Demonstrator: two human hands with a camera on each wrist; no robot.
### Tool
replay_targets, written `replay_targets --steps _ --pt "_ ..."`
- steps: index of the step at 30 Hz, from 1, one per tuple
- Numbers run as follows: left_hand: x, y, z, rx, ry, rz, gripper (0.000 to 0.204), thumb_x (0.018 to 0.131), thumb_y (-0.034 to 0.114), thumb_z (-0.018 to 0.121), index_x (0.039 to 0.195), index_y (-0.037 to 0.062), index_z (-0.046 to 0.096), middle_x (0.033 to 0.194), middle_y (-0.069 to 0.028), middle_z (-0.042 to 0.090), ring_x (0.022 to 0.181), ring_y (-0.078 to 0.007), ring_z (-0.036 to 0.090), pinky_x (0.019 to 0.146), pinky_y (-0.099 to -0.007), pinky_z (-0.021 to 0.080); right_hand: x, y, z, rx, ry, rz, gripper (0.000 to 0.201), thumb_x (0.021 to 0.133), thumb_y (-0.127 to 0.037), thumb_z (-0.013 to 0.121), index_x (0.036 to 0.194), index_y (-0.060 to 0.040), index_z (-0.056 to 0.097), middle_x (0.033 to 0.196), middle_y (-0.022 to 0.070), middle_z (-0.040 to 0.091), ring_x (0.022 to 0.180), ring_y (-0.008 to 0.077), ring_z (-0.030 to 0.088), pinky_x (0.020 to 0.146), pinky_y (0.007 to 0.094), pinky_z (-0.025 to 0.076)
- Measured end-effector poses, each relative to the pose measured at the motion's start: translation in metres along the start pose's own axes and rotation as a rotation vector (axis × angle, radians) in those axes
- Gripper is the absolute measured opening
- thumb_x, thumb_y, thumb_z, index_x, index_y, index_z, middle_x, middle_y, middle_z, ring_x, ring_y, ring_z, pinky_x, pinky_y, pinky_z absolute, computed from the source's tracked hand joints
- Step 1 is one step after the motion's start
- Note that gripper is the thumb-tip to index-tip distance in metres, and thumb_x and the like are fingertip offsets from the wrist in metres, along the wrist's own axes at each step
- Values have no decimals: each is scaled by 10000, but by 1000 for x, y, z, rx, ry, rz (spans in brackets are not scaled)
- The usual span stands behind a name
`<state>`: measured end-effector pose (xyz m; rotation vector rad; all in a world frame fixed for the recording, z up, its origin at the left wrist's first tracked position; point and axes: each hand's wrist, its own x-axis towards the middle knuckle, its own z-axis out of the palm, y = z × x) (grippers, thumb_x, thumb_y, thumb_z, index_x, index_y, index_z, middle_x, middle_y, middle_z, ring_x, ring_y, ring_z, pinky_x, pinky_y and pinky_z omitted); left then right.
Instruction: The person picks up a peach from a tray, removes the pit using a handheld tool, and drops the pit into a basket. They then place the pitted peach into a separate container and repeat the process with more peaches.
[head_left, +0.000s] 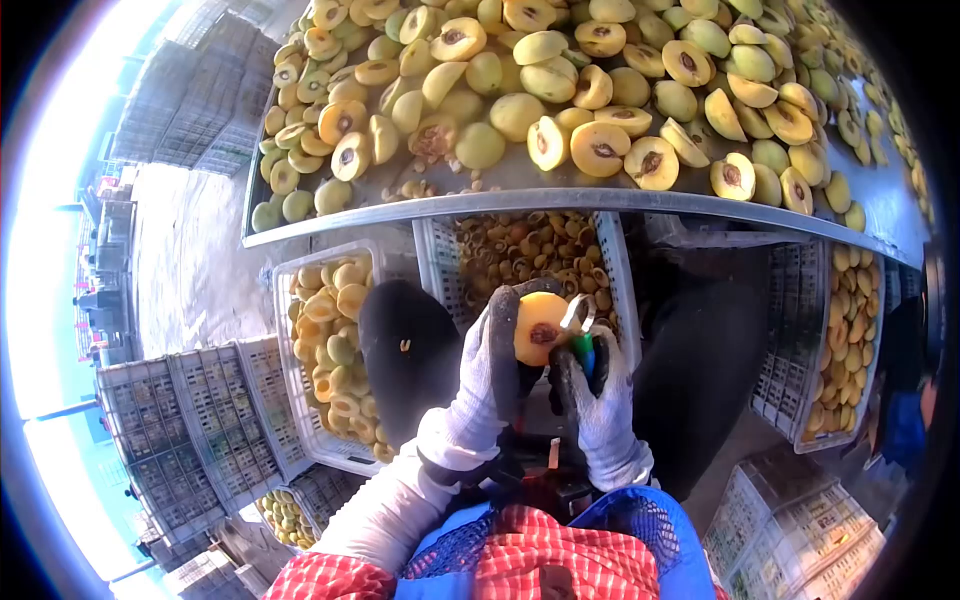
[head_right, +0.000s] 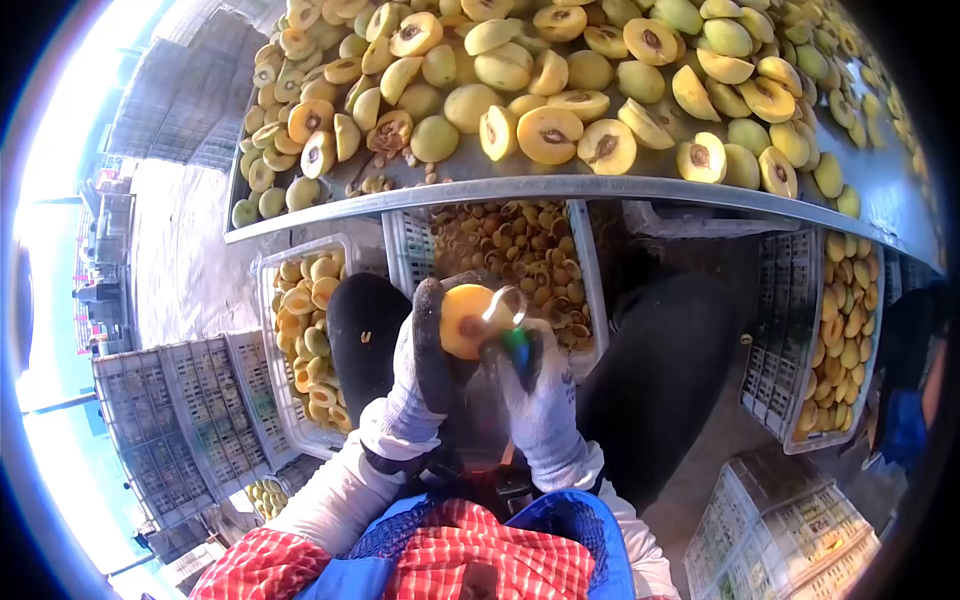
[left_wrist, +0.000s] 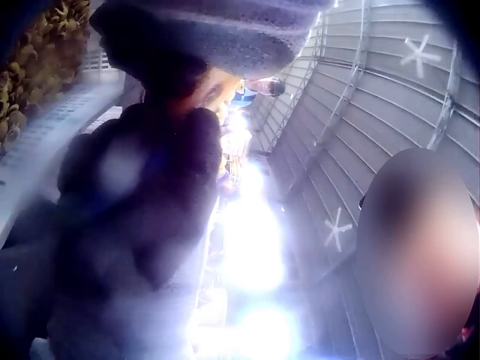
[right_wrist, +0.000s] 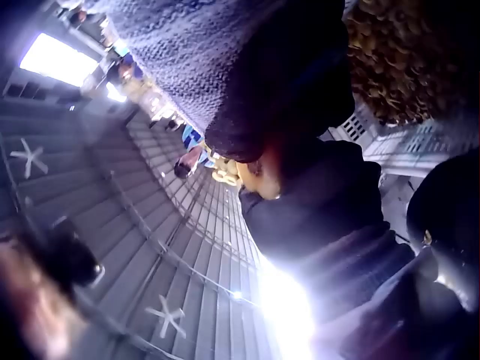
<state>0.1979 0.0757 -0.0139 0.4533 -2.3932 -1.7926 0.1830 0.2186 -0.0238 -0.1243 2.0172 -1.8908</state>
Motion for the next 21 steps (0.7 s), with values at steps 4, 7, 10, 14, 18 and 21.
replay_targets --steps 4,7,10,14,18,21 --pt "-2 19 5 -595 100 -384 605 963 521 374 1176 -26 520 1019 -129 611 913 -193 603 845 -301 479 -15 -17 2 -128 -15 -175 194 857 -99 625 982 15 530 756 158 597 661 286 625 608 349 485" --pt "-10 23 5 -504 80 -308 578 961 508 402 1161 -18 532 1032 -124 605 910 -168 589 859 -284 460 -23 -6 10 -288 57 -300 220 856 -135 629 1007 6 553 719 220 586 647 369 611 574 397 473" --pt "-14 18 6 -500 147 -312 470 958 417 472 1149 -9 533 996 -103 595 887 -144 576 811 -267 470 -31 -7 14 -379 76 -451 237 870 -116 602 1073 1 570 825 224 602 691 369 612 609 387 489" --pt "-18 22 6 -512 145 -246 368 928 270 562 1152 -18 518 956 -75 589 832 -118 575 748 -237 481 -41 8 16 -591 52 -717 219 938 -101 508 1126 -10 572 1110 193 555 850 286 608 694 365 513" --pt "-21 16 0 -425 40 -119 345 895 159 612 1170 -20 505 966 -69 597 777 -95 571 727 -227 483 -46 19 5 1280 -565 409 256 953 -168 522 1169 -36 565 1058 91 575 910 168 596 732 266 509" --pt "-24 9 -2 -340 -25 -148 333 896 150 606 1167 -18 511 997 -83 611 808 -103 577 739 -245 487 -47 24 2 1537 -734 753 272 965 -287 483 1114 -73 562 916 31 566 781 127 572 634 228 480"
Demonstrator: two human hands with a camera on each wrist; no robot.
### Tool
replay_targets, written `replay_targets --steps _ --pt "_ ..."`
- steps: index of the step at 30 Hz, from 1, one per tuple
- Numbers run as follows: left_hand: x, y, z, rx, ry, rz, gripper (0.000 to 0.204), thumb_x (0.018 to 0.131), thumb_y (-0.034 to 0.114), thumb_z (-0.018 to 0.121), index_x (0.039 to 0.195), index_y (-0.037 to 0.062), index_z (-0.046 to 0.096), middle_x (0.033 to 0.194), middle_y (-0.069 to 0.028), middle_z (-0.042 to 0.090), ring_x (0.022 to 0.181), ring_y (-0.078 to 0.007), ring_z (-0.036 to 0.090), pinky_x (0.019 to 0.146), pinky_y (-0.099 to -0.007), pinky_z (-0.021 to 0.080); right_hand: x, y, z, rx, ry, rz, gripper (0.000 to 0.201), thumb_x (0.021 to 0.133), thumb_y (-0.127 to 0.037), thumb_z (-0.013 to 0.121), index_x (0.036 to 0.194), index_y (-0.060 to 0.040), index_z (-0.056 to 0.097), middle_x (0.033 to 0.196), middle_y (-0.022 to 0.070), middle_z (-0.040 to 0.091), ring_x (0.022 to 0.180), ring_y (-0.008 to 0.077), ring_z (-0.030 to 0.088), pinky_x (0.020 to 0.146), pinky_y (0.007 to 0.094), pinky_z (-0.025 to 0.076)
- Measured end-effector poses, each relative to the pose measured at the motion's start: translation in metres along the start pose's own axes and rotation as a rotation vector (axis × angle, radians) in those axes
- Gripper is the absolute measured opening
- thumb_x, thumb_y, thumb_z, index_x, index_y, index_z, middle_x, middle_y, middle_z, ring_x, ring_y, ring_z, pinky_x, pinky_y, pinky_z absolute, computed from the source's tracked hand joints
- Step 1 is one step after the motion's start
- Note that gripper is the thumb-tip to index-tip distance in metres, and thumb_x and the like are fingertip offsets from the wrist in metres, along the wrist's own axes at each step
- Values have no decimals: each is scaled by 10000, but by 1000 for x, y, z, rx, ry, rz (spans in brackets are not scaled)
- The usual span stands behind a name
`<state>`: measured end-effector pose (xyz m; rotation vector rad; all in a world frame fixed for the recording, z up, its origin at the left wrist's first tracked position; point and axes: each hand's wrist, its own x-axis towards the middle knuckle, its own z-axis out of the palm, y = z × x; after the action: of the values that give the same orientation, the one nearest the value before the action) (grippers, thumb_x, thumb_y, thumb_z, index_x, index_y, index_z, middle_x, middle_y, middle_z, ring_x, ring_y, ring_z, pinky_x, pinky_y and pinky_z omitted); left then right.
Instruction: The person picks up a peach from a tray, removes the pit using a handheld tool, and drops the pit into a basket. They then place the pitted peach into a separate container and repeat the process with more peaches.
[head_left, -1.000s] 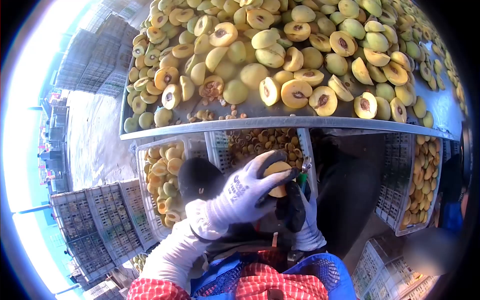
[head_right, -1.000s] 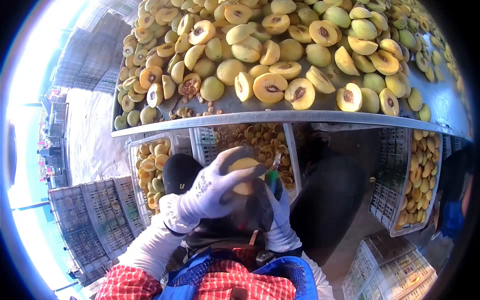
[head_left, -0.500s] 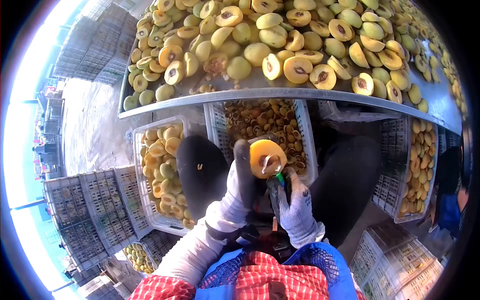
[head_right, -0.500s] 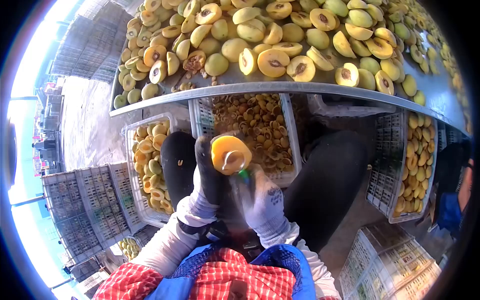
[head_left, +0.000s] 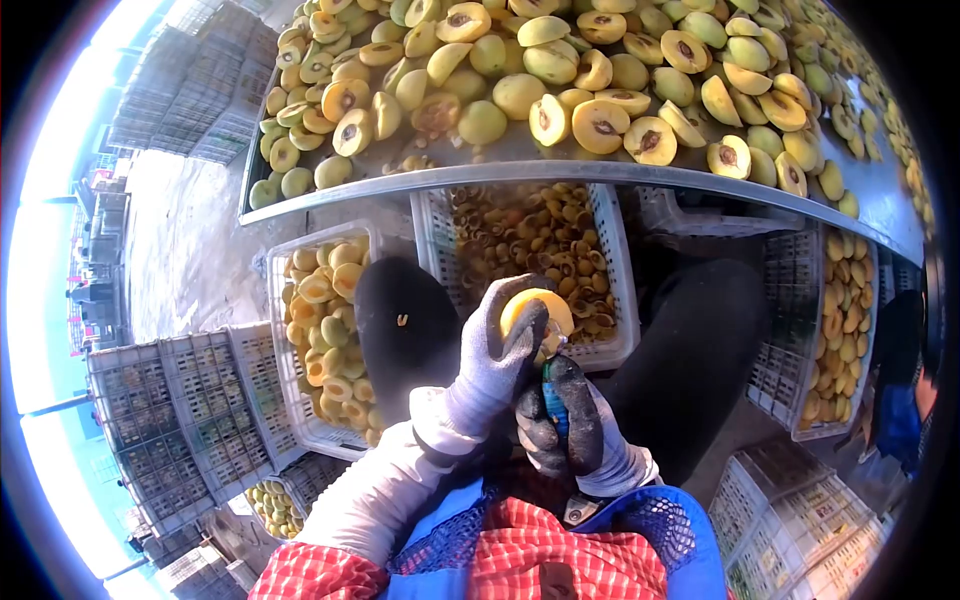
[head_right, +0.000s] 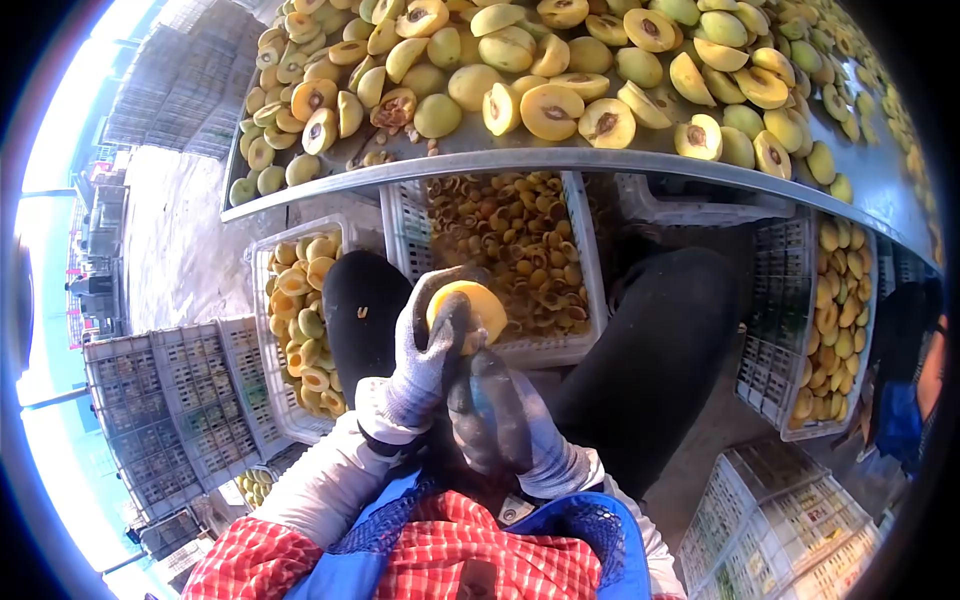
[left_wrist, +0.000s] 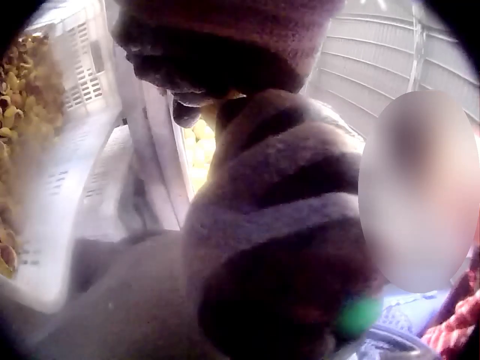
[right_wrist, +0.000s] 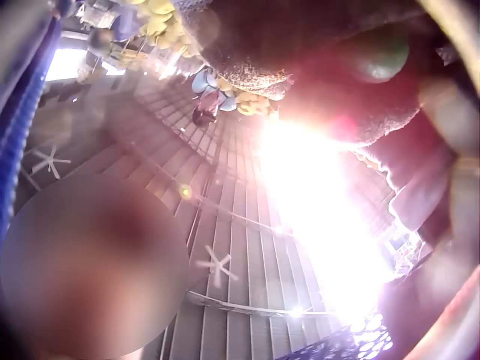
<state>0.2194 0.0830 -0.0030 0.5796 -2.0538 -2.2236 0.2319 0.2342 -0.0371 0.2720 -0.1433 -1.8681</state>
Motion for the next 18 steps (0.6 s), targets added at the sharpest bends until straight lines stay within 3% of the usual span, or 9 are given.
replay_targets --steps 2,5,8,9,11,12,14,16,18 --pt "1 -13 -5 82 -5 37 336 873 142 620 1153 -16 522 966 -126 629 802 -167 624 741 -280 499 1 1 12 -118 132 34 360 967 -441 426 990 -110 565 724 -3 530 578 119 521 490 234 433" --pt "7 -23 -16 472 -69 306 342 855 146 578 1152 -18 525 937 -122 627 790 -149 599 724 -284 500 3 3 21 -66 257 86 491 923 -591 387 845 -124 513 549 -28 376 435 102 366 386 240 335" --pt "8 -15 -22 694 -162 417 368 840 168 587 1147 -27 529 952 -152 636 836 -190 618 743 -310 500 8 8 3 212 29 182 477 933 -574 383 864 -122 518 536 -28 368 413 96 346 376 237 330" --pt "9 -20 -25 645 -191 393 372 880 250 565 1138 -17 532 934 -107 632 786 -154 602 711 -289 493 8 10 4 245 24 173 481 937 -567 380 859 -110 505 544 -19 381 410 97 353 365 236 326" --pt "0 -24 -23 298 -169 111 351 915 299 547 1098 -1 550 889 -111 630 752 -173 616 685 -291 489 10 16 4 312 14 155 490 944 -553 373 847 -85 479 560 -1 406 406 98 367 342 233 320" --pt "-5 -23 -20 124 -156 -25 349 933 323 538 1079 7 558 867 -113 629 735 -183 623 672 -292 487 12 16 6 291 -56 132 487 945 -550 378 826 -85 462 549 -2 405 403 95 371 344 231 326" --pt "-14 -18 -6 -217 -53 -126 454 939 476 494 1019 36 570 862 -45 604 767 -124 559 711 -256 452 17 20 8 262 -196 93 488 946 -543 389 784 -85 428 527 -4 405 397 89 380 347 227 339" --pt "-16 -22 -8 -488 -1 -272 450 936 485 495 1006 48 572 871 -38 597 808 -122 554 744 -265 450 20 12 17 130 -317 22 489 945 -545 393 865 -66 450 542 4 419 398 109 363 360 252 337" --pt "-20 -22 -19 -370 294 -282 427 953 452 478 1023 40 568 892 -43 596 806 -145 570 747 -292 474 23 3 8 151 -288 -11 486 951 -541 381 851 -70 448 542 4 411 398 109 358 357 252 335"
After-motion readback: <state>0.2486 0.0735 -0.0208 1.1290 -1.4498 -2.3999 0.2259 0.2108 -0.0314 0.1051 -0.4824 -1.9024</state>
